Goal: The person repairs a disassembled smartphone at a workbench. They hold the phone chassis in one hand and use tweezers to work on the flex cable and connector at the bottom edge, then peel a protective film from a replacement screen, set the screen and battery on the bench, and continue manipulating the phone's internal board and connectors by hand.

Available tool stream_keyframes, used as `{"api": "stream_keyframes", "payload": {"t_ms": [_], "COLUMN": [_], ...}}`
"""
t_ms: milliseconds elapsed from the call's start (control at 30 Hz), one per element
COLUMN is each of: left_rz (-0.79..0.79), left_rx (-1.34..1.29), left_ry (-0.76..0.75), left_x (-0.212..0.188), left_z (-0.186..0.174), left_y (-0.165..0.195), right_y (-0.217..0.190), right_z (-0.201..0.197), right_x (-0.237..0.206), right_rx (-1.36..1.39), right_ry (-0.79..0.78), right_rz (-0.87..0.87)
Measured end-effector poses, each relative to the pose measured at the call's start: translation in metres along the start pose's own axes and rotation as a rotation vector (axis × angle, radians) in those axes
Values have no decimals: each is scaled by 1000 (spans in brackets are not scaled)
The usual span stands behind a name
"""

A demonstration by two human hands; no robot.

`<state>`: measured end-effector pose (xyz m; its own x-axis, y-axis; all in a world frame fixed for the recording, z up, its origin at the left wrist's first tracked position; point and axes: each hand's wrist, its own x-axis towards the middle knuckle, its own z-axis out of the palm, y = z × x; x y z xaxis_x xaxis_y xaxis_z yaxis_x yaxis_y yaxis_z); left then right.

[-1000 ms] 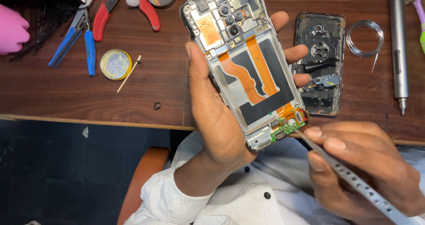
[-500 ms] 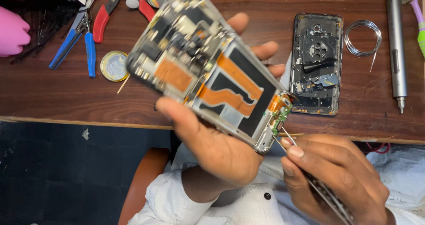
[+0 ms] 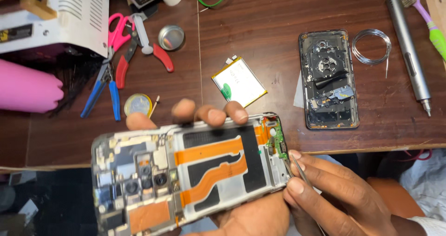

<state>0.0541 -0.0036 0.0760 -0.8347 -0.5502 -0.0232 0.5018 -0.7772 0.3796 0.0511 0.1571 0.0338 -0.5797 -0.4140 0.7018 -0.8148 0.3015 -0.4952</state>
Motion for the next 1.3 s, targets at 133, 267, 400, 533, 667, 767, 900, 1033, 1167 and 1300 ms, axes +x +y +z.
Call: {"api": "stream_keyframes", "payload": {"t_ms": [133, 267, 400, 533, 667, 767, 900, 1033, 1167, 1300], "left_rz": [78, 194, 258, 297, 270, 256, 157, 154, 71, 41], "left_rx": [-39, -61, -22, -44, -38, -67, -30, -37, -34, -91], "left_ry": [-49, -66, -67, -101, -146, -156, -184, -106, -201, -182], "left_x": [-5, -20, -19, -19, -15, -10, -3, -14, -12, -24], "left_z": [-21, -39, -44, -51, -47, -34, -21, -18, -34, -47], "left_y": [-2, -19, -23, -23, -20, -15, -5, -7, 3, 6], "right_y": [5, 7, 8, 8, 10, 12, 8, -14, -20, -13], "right_z": [-1, 1, 0, -6, -7, -8, -12, -11, -7, -15], "right_x": [-5, -4, 0, -1, -8, -9, 3, 8, -2, -10], "right_rx": [31, 9, -57, -76, -149, -130, 42, 247, 386, 402], "right_ry": [-63, -81, -124, -198, -210, -197, -190, -5, 200, 146], "right_rz": [-44, -100, -151, -171, -229, -197, -103, 343, 573, 590]}}
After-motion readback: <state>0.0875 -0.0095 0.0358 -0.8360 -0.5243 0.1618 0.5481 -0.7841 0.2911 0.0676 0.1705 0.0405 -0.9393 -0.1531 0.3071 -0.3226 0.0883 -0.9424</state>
